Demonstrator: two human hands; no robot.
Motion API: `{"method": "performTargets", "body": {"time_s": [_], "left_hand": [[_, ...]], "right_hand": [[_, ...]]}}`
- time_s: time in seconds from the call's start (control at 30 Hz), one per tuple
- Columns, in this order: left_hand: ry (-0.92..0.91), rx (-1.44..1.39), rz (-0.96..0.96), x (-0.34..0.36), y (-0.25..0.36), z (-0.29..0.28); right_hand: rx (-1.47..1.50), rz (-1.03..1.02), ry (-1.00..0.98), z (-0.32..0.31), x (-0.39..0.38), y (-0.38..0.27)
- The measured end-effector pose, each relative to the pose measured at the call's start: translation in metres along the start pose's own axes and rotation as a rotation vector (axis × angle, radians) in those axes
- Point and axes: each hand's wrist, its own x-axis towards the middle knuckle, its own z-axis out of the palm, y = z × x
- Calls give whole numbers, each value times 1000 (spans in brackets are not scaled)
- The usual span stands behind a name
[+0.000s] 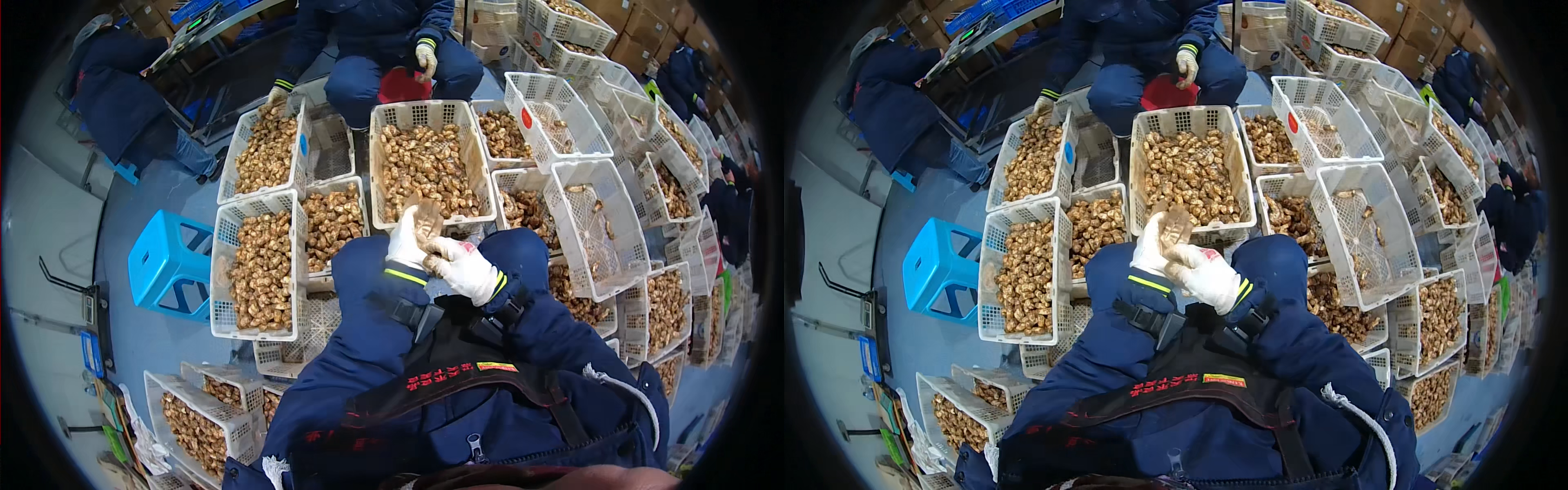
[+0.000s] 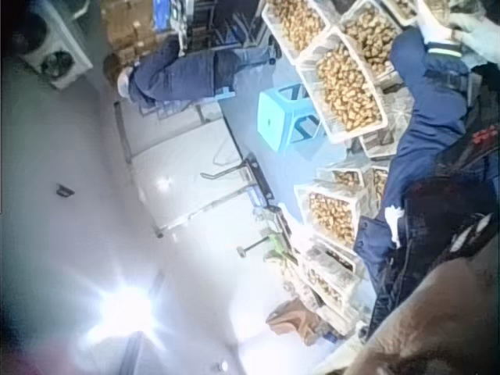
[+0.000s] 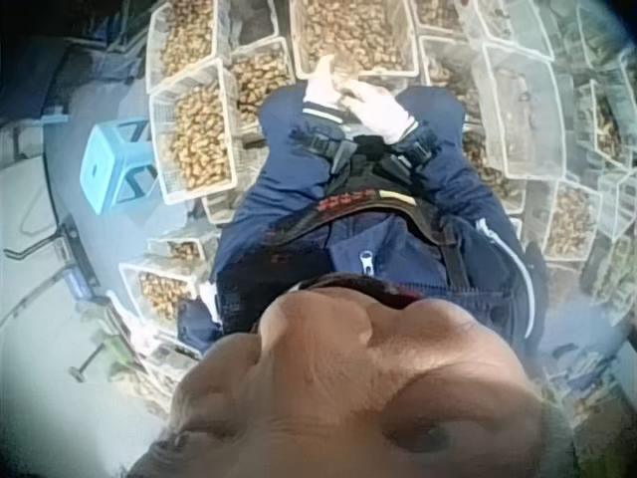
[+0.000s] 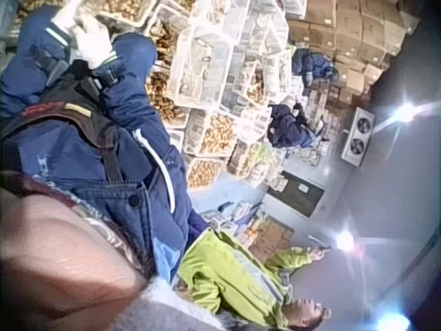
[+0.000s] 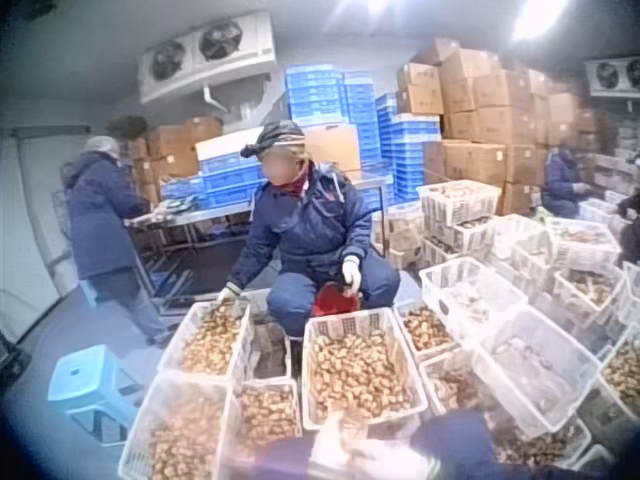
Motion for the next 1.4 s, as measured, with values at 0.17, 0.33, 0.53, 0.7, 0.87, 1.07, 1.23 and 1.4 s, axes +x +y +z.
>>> {"method": "performTargets", "body": {"time_s": [0.17,0.33,0.53,0.7,0.87,1.07,1.23,1.4], "left_hand": [[-327,285,88,-5,-7,-25],[-274,1283,451,11,19,-19],[216,1592,1127,-6,15,26],[178,1660,1155,-8,15,19],[-54,1375,704,-7,22,14],[-71,628,407,5,6,3],[-107,450,355,3,14,8],[-335,57,419,-10,44,26]], "right_hand": [[-134,-111,3,-3,-5,-7],[-25,-63,25,-1,-2,-3],[-185,11,212,0,-1,-21],[-7,62,154,6,2,-17],[4,84,116,6,-4,-29],[-83,90,72,14,-5,-36],[-115,104,100,16,-2,-42],[-124,-19,166,20,2,-73]]}}
